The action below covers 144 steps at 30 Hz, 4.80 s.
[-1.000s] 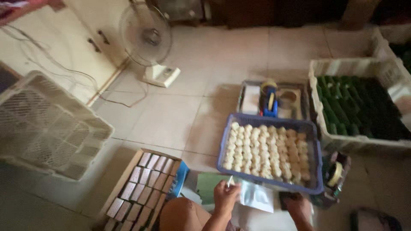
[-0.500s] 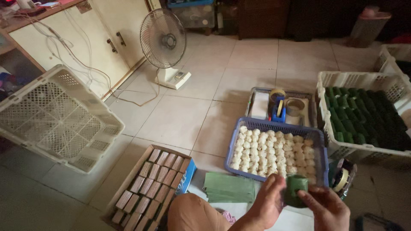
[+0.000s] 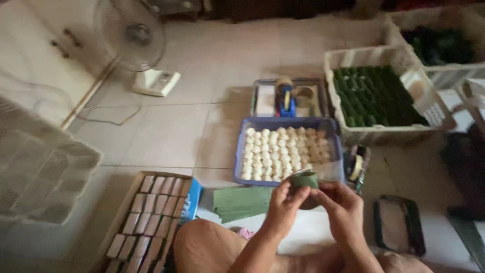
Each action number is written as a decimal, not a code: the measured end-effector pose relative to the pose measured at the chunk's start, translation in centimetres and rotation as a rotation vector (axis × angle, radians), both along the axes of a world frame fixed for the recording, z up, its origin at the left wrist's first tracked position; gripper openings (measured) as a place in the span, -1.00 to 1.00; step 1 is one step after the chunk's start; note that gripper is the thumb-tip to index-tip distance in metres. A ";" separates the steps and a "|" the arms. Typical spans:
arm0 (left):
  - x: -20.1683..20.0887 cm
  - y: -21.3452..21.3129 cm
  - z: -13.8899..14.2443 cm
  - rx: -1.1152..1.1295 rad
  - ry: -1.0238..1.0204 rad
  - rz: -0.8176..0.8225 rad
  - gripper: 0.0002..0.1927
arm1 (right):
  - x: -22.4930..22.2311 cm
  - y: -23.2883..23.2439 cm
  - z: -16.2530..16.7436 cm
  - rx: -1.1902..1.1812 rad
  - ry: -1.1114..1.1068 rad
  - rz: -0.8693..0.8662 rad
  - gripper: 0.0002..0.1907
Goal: The person sits on the floor wrapping rice cakes in cut banana leaf pieces and placing the wrapped cakes into a cardboard box. They also open small plastic bags and put rice cakes into the bags, taking the cakes from a blue tray.
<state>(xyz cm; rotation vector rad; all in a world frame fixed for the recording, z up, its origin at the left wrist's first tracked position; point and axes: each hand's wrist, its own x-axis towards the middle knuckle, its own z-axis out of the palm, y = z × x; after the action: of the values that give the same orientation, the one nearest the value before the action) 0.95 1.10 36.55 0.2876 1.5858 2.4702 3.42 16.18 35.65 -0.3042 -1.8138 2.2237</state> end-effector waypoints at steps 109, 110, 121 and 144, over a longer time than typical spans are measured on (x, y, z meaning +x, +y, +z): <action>1.3 1.7 -9.5 0.070 -0.590 -0.144 -0.56 | 0.5 25.5 -22.4 1.003 -0.766 -0.186 -0.49; 1.3 1.7 -9.5 0.067 -0.593 -0.145 -0.56 | 0.4 25.6 -22.4 1.015 -0.765 -0.188 -0.50; 1.4 1.7 -9.6 0.079 -0.587 -0.157 -0.57 | 1.0 24.2 -21.9 1.093 -0.761 -0.201 -0.62; 0.5 -0.1 -12.1 0.099 -0.380 0.029 -0.58 | 1.0 20.0 -15.1 0.526 -0.207 -0.464 -0.88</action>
<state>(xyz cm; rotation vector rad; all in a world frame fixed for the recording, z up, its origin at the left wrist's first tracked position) 1.47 1.03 24.49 -0.1840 1.3220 2.4425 4.39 36.23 20.60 -0.7697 -2.0841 1.3949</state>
